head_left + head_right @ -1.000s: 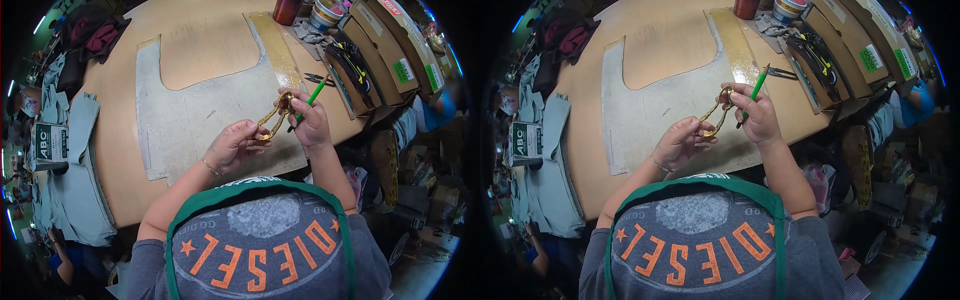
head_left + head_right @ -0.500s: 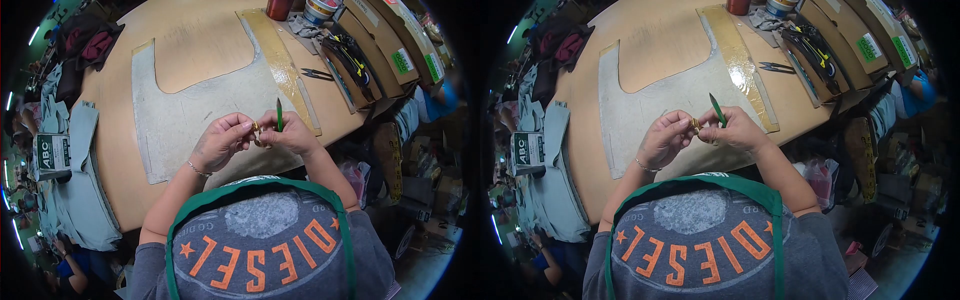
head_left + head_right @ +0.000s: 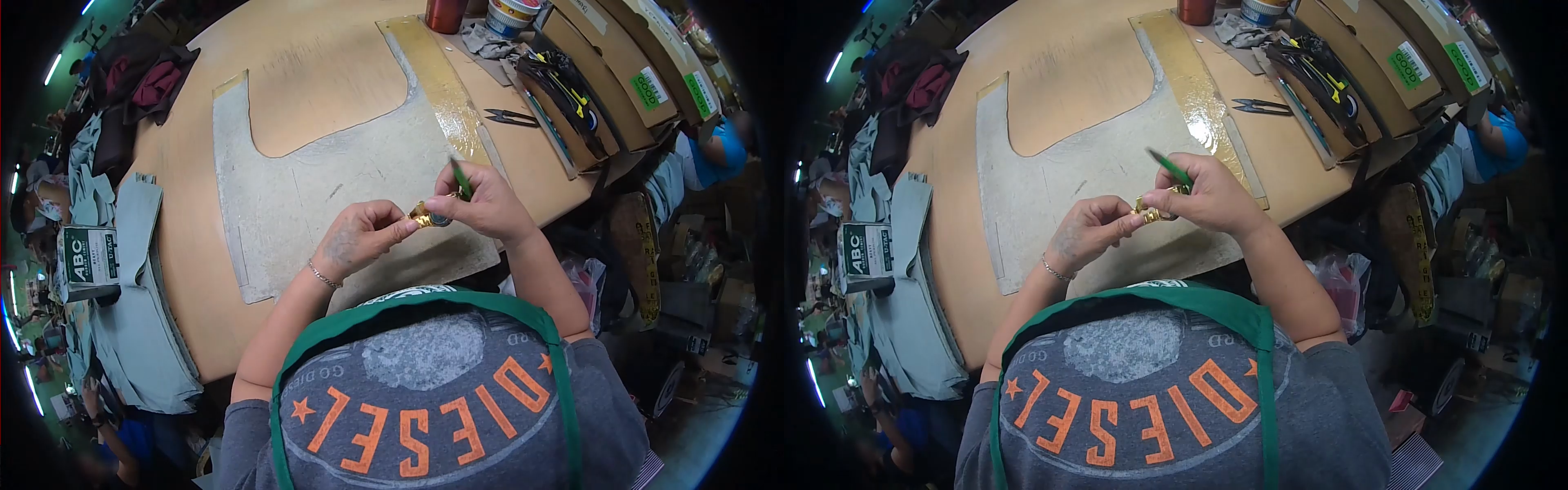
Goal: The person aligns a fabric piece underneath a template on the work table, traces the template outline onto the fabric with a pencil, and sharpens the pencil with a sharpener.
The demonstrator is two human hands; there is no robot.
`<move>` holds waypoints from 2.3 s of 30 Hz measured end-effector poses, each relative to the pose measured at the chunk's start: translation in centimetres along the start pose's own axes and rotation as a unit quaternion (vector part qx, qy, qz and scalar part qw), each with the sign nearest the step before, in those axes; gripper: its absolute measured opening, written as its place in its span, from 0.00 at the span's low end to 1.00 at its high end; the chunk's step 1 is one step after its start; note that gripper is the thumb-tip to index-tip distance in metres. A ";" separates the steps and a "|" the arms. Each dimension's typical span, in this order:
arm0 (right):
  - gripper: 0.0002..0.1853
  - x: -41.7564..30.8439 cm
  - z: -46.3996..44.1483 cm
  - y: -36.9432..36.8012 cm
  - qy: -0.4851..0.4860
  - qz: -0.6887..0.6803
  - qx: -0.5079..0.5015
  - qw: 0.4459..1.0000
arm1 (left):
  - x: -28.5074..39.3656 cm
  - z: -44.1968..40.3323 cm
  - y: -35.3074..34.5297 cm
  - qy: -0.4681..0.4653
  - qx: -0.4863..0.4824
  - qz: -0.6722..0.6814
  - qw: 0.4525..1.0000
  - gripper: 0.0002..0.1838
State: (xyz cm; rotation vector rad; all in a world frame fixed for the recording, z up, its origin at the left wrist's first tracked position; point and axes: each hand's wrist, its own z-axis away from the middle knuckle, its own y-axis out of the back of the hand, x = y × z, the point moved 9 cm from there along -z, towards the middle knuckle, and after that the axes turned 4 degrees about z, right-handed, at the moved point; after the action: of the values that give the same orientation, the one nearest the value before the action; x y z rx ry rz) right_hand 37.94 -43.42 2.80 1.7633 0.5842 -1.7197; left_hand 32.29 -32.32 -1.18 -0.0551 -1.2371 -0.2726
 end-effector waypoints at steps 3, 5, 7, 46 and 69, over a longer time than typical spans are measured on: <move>0.11 0.1 0.1 -0.2 -0.011 0.016 0.009 1.000 | 0.7 0.2 0.2 -0.044 0.034 -0.062 0.997 0.12; 0.12 -0.6 0.1 -0.5 0.024 0.074 0.004 0.997 | 1.2 0.4 0.0 -0.042 0.043 -0.089 0.994 0.11; 0.12 -1.1 0.3 -0.9 0.041 0.122 -0.001 0.992 | 1.7 0.6 -0.1 -0.037 0.048 -0.124 0.990 0.10; 0.17 1.2 2.0 -2.0 0.031 -0.141 -0.072 0.987 | 0.4 0.5 -3.3 0.006 -0.136 0.589 0.797 0.09; 0.11 -0.7 5.6 13.3 -0.061 0.044 0.280 0.957 | -5.0 -2.2 -1.3 0.036 0.032 0.324 0.945 0.13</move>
State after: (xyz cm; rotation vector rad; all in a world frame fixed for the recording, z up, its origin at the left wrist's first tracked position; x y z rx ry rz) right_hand 42.89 -56.73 5.16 1.9901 -0.0520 -2.0449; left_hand 32.49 -33.10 -6.72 -0.3847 -1.0903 0.3364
